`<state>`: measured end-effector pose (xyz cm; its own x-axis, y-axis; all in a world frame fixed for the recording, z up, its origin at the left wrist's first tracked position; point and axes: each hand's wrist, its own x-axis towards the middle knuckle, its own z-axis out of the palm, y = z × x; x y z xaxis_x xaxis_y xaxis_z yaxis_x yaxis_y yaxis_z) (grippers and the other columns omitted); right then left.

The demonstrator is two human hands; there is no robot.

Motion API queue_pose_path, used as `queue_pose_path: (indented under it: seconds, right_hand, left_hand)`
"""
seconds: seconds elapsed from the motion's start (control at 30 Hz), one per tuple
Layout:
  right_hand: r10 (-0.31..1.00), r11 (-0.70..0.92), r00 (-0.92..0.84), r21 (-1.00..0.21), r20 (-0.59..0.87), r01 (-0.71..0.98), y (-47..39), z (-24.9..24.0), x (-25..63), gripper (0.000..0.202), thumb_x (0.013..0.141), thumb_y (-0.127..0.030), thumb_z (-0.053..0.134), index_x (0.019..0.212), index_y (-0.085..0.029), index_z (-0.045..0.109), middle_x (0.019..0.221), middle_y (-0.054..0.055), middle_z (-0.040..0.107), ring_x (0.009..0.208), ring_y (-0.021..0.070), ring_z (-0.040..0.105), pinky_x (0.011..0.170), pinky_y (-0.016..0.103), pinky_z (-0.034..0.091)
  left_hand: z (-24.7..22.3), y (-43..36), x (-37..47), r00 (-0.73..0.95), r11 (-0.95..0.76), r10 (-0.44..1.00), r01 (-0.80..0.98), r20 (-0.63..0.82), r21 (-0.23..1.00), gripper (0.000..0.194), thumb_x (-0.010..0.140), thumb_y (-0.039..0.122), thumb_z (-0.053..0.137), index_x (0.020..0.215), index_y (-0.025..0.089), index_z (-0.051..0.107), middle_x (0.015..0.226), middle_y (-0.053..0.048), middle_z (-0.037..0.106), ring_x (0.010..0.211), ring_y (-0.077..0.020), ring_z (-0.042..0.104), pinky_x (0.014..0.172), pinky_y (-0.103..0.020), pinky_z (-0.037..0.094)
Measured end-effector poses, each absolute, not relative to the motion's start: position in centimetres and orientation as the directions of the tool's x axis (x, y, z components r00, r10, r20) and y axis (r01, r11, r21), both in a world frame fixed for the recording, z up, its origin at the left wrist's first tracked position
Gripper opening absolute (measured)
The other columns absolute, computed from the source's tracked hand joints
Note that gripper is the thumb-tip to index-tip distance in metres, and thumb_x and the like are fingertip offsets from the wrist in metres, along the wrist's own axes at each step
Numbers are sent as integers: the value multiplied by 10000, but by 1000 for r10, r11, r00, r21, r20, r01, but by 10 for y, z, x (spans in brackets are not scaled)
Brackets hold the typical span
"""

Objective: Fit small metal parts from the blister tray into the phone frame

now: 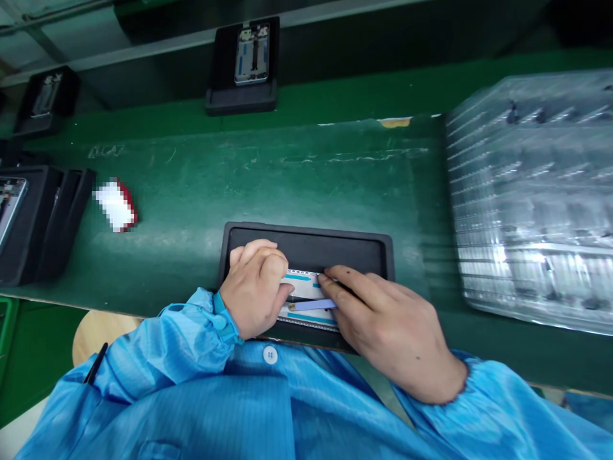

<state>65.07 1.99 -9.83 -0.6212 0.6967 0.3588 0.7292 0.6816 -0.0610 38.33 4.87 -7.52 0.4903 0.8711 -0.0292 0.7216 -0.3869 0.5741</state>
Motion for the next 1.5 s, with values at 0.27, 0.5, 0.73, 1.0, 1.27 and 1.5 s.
queue_pose_path:
  seconds: [0.27, 0.5, 0.73, 1.0, 1.27, 1.5]
  right_hand:
    - [714, 668, -626, -35, 314, 744, 21, -95, 638, 290, 1086, -134, 567, 1306, -149, 756, 1376, 155, 818, 983, 265, 782, 828, 412, 635]
    - [814, 577, -478, -363, 330, 732, 29, -68, 659, 247, 1124, -237, 614, 1330, -251, 750, 1432, 124, 781, 1165, 311, 812, 982, 459, 689]
    - [896, 443, -301, -594, 326, 672, 34, -63, 657, 272, 1110, -216, 643, 1286, -314, 826, 1123, 72, 842, 908, 278, 835, 791, 418, 699]
    - [903, 419, -262, -559, 340, 716, 31, -93, 644, 152, 1109, -291, 670, 1063, -277, 814, 975, 16, 858, 763, 220, 816, 749, 352, 677]
    - [879, 465, -305, -518, 366, 718, 32, -92, 638, 147, 1117, -260, 653, 1068, -257, 792, 969, 21, 857, 796, 211, 823, 768, 336, 664]
    - [902, 423, -283, -535, 326, 731, 33, -91, 637, 167, 1119, -288, 633, 1087, -270, 796, 926, 21, 843, 731, 207, 788, 711, 332, 644]
  left_hand:
    - [-75, 49, 383, 495, -390, 868, 721, -31, 573, 179, 1035, 165, 704, 1176, 230, 617, 1307, -129, 763, 1496, -386, 603, 1166, -613, 469]
    - [-75, 51, 382, 507, -408, 861, 725, -30, 554, 157, 1027, 182, 710, 1144, 221, 613, 1291, -145, 763, 1476, -393, 605, 1138, -609, 481]
    - [-77, 51, 380, 496, -411, 868, 726, -6, 551, 175, 1011, 172, 716, 1139, 225, 609, 1296, -139, 767, 1474, -378, 607, 1157, -601, 464]
    - [-80, 50, 378, 491, -429, 871, 730, 29, 531, 184, 1014, 178, 714, 1159, 230, 615, 1305, -130, 762, 1473, -368, 608, 1166, -581, 463]
    - [-79, 50, 378, 503, -436, 864, 726, 22, 532, 155, 1020, 175, 682, 1157, 219, 623, 1300, -142, 771, 1469, -374, 607, 1166, -593, 462]
    - [-78, 50, 379, 505, -427, 863, 724, 6, 542, 151, 1016, 159, 672, 1139, 228, 620, 1295, -139, 766, 1477, -370, 601, 1178, -602, 464]
